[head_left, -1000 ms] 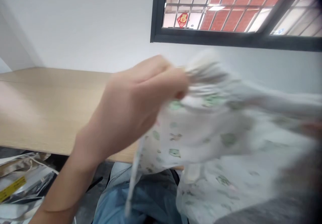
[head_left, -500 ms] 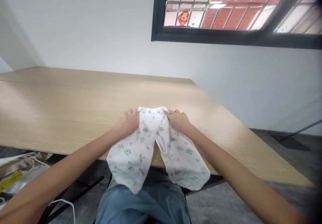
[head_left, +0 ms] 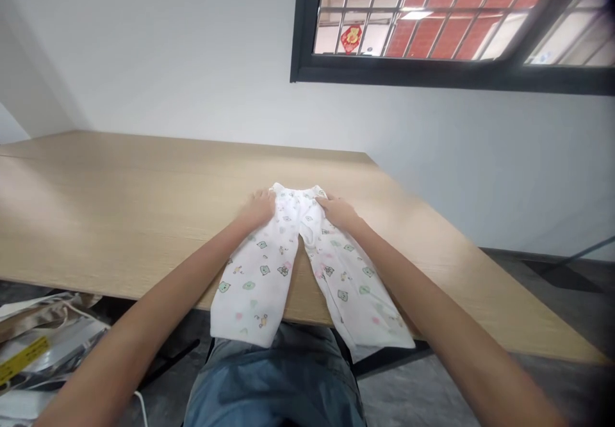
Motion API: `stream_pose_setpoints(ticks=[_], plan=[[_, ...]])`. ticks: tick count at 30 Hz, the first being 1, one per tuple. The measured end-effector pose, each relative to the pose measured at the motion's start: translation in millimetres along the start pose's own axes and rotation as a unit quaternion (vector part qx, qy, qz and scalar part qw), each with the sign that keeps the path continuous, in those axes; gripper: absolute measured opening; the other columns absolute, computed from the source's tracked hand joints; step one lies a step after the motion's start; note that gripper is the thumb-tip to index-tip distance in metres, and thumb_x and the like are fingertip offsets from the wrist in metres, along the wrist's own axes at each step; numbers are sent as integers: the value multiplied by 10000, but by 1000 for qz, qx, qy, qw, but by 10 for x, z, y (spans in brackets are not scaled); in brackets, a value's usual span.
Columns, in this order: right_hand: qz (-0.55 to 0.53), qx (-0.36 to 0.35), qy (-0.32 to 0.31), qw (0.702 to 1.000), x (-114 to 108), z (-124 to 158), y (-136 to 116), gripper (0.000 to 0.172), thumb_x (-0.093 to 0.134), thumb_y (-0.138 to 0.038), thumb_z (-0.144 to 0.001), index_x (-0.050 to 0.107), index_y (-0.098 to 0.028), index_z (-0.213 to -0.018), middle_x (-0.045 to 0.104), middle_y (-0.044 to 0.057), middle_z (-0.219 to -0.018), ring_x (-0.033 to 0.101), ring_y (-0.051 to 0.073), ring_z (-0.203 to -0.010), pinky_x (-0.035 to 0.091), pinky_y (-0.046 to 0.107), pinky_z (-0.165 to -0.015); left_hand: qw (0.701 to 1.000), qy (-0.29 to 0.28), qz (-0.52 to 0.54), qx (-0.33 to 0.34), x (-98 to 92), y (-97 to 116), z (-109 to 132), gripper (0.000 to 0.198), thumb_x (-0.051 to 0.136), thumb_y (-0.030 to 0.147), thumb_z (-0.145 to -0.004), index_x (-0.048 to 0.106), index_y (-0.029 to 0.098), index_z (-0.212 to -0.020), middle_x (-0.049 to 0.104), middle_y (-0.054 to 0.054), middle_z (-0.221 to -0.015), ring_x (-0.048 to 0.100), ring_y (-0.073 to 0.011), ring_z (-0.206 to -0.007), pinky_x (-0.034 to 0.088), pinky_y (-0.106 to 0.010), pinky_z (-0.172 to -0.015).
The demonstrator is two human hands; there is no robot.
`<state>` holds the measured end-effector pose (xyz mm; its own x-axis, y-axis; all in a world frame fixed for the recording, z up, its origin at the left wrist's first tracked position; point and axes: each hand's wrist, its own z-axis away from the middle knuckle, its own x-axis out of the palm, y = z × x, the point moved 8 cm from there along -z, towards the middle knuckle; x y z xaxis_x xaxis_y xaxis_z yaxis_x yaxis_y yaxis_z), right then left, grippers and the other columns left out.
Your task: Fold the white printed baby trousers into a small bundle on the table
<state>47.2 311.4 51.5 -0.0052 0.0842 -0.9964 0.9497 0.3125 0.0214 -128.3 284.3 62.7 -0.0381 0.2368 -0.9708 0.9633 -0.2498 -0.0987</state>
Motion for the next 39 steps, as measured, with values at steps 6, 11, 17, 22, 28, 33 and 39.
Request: stream_pose_setpoints(ticks=[6, 11, 17, 22, 28, 33, 39], plan=[[-173, -95, 71, 978, -259, 495, -337, 431, 278, -218, -925, 489, -141, -1293, 349, 99, -1418, 351, 243, -1272, 345, 382, -1013, 992, 12, 65, 109, -143, 97, 848, 429, 268, 218, -952, 289, 92, -1362, 309, -135, -1438, 224, -244, -1344, 239, -420, -1079], [-314, -280, 1, 907, -317, 649, -1183, 399, 302, -326, -943, 531, -211, -1249, 498, 10, -1315, 424, 178, -1227, 326, 334, -1039, 977, -17, 108, 185, -88, 232, 1032, 422, 289, 306, -952, 368, 120, -1323, 406, -100, -1388, 344, -201, -1290, 286, -354, -1060], [-195, -371, -78, 905, 40, 285, -1678, 418, 230, -264, -969, 440, -203, -1325, 382, 16, -1406, 299, 199, -1303, 232, 397, -1070, 968, -45, 131, 211, -75, 372, 1242, 444, 241, 330, -962, 385, 121, -1326, 372, -107, -1413, 297, -210, -1321, 258, -402, -1078], [-120, -259, -26, 958, 157, -207, -1547, 420, 231, -248, -964, 385, -219, -1354, 338, 33, -1432, 282, 223, -1306, 228, 454, -1046, 968, -34, 141, 206, -180, 631, 2066, 567, 285, 388, -955, 95, 167, -1442, 193, -69, -1486, 170, -216, -1366, 244, -418, -1101], [-140, -193, -40, 970, 106, -412, -1506, 438, 212, -281, -961, 420, -173, -1331, 369, 75, -1411, 323, 256, -1285, 257, 470, -1029, 970, 49, 153, 185, -321, 651, 2340, 553, 363, 317, -938, 155, 205, -1437, 354, -60, -1424, 356, -225, -1293, 382, -401, -1032], [-181, -189, -87, 961, -201, 3, -1027, 509, 200, -493, -948, 473, -260, -1308, 418, -6, -1381, 399, 240, -1246, 337, 384, -1017, 963, -50, 216, 150, -529, 548, 1934, 390, 261, 341, -965, 483, 218, -1262, 566, -34, -1248, 549, -190, -1106, 467, -347, -923], [-237, -125, -153, 951, -416, 626, -289, 518, 272, -554, -920, 554, -268, -1246, 499, 9, -1310, 442, 286, -1207, 350, 459, -1009, 926, -109, 228, 279, -553, 1192, 1071, 438, 222, 328, -968, 341, 169, -1358, 376, -43, -1419, 338, -171, -1297, 286, -337, -1065]])
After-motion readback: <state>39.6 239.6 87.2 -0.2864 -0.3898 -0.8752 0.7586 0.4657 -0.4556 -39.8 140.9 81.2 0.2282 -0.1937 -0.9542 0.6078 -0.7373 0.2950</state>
